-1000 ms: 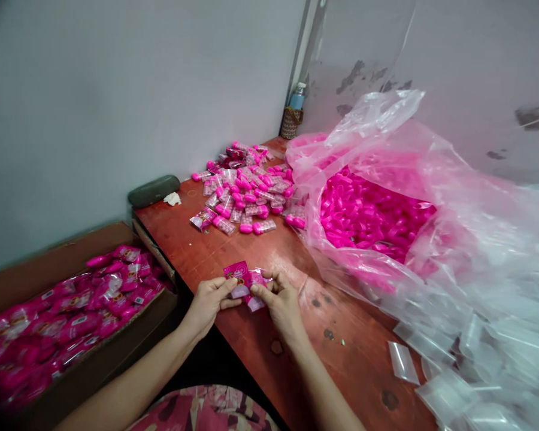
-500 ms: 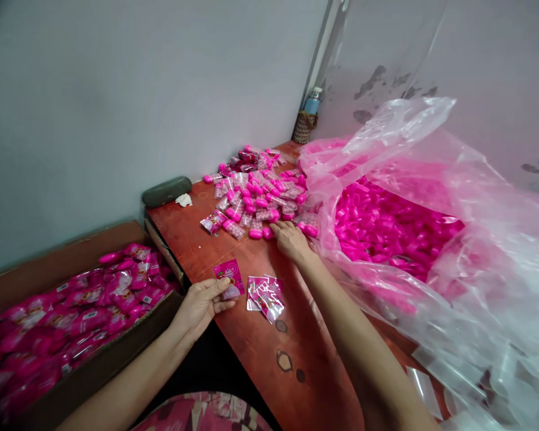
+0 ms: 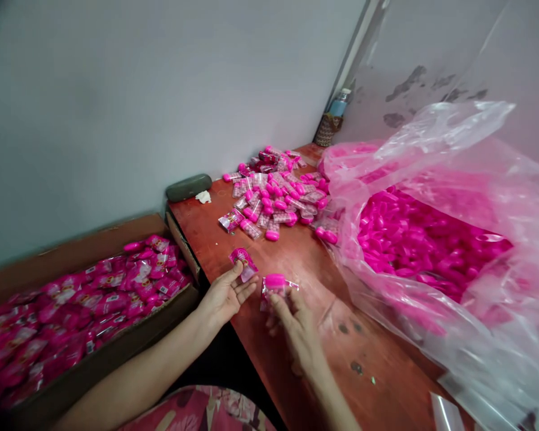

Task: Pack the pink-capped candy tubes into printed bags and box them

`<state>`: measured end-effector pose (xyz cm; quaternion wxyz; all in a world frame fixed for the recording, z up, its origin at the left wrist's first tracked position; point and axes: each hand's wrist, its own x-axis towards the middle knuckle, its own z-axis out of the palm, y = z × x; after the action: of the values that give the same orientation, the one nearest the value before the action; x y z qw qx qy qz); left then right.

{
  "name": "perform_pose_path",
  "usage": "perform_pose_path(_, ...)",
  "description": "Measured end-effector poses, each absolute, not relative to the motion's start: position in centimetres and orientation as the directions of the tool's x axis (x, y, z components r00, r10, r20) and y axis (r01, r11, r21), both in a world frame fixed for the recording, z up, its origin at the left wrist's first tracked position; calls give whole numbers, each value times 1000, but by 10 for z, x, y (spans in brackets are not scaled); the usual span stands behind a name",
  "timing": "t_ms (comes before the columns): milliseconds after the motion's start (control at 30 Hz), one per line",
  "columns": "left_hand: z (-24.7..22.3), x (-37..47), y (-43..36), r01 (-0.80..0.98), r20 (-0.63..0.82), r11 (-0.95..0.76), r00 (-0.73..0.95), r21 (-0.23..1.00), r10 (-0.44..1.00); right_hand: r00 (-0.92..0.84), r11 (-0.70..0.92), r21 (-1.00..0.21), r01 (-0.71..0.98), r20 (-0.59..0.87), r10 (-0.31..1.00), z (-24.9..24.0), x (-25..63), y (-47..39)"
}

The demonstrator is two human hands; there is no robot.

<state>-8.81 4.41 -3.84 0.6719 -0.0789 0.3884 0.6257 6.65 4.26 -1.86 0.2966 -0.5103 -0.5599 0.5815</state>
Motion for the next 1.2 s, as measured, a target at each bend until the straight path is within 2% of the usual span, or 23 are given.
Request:
perform_pose_path(100, -39, -79, 44, -910, -617, 198, -75, 363, 784, -268, -234, -966, 106, -254, 929, -23, 55, 18)
perform_pose_path(267, -37, -66, 42, -897, -537, 180, -73, 404, 840, -186, -219, -971, 96, -233, 955, -32, 52, 14)
perform_pose_path(367, -34, -61, 39, -862, -465, 178, -74, 475, 882, -191, -230, -972, 49, -235, 953, -34, 52, 15)
perform_pose_path(567, -26, -59, 33, -738, -363, 230, -21, 634, 931, -288, -322, -928, -188, -261, 921, -36, 48, 16)
perform_pose_path(767, -27, -60, 32, -620, -340, 297, 51, 727, 939, -257, -266, -947, -181, -216, 942, -45, 50, 13)
perform_pose_path(900, -28, -62, 33, -582, -339, 328, 94, 744, 936, -246, -237, -957, -169, -192, 950, -45, 52, 13)
perform_pose_path(1100, -29, -66, 34, -521, -308, 385, 231, 762, 923, -301, -327, -904, -274, -242, 922, -41, 57, 16)
perform_pose_path(1200, -29, -68, 35, -535, -332, 378, 184, 755, 925, -252, -335, -889, -312, -263, 931, -41, 58, 14)
